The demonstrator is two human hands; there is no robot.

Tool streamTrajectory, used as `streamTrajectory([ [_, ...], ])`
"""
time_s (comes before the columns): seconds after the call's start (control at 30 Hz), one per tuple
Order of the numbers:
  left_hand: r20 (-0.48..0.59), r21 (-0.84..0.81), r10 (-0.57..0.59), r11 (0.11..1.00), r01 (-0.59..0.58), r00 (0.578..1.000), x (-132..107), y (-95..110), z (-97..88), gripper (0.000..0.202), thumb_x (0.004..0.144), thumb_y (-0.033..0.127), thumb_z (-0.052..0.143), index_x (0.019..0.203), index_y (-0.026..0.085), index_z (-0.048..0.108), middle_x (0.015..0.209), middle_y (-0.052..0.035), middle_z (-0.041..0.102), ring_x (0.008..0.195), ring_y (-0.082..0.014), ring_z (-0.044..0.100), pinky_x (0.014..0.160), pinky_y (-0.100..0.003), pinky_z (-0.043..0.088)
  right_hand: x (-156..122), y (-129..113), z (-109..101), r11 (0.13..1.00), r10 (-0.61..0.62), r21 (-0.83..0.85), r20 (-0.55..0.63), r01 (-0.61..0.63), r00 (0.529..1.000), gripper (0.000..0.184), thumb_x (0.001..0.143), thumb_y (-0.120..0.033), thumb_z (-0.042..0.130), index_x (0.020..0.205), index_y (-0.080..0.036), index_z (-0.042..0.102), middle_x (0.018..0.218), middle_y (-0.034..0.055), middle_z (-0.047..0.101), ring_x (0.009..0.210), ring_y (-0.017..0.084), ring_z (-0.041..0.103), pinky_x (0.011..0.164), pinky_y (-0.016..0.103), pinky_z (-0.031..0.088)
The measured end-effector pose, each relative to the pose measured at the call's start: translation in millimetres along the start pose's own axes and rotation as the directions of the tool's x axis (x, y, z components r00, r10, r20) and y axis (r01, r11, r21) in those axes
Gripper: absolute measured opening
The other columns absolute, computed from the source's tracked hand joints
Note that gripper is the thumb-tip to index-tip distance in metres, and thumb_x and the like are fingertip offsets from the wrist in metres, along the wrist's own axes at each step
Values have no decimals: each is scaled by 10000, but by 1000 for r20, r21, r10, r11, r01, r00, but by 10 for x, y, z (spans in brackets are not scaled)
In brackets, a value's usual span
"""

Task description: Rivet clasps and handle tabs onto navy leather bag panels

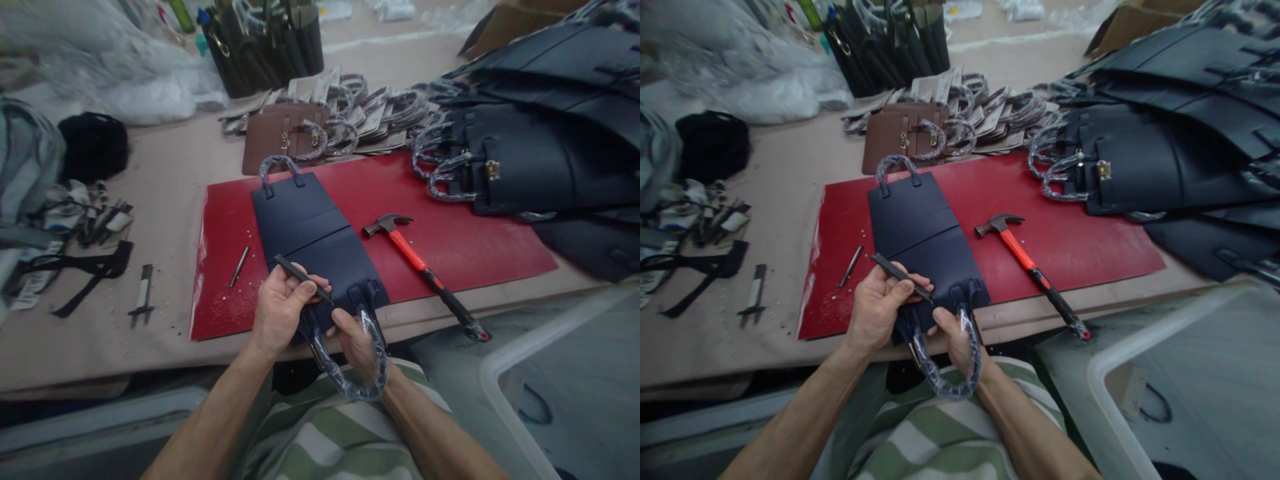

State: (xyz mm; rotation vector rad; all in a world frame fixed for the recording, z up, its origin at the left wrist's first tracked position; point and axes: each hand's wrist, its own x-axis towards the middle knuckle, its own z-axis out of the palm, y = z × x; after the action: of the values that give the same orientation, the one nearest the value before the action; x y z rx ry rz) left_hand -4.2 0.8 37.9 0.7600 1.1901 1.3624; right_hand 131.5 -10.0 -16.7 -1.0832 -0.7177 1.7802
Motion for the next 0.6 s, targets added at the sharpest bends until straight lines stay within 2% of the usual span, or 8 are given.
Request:
streamTrajectory([
  [0.17,7,-15,10,1000,-9,1000,-1,-12,1,345,824,310,772,985,185,494,909,-53,761,821,-184,749,750,-291,619,1,25,-20,1000,-6,22,27,6,1000,339,685,-548,785,687,-226,680,690,24,643,616,183,575,663,350,510],
  [0.3,1,20,21,1000,-21,1000,-9,6,23,335,827,323,767,978,185,502,911,-54,760,826,-185,748,753,-287,614,10,66,-34,1000,-10,11,20,10,1000,340,704,-544,778,743,-215,701,672,20,641,625,187,582,668,344,514],
  [0.5,6,116,72,991,-72,997,-41,43,76,282,844,314,739,957,179,519,907,-54,753,855,-194,742,805,-311,606,4,68,-48,998,-49,29,52,48,997,299,764,-500,755,720,-211,696,669,10,649,602,166,579,672,325,509],
  [0.6,29,190,103,976,-107,994,-37,55,98,226,869,279,696,959,180,513,913,-49,748,873,-189,736,824,-311,593,1,71,-80,999,-41,-17,66,42,997,318,791,-504,733,698,-202,695,636,11,646,615,173,600,718,335,523],
])
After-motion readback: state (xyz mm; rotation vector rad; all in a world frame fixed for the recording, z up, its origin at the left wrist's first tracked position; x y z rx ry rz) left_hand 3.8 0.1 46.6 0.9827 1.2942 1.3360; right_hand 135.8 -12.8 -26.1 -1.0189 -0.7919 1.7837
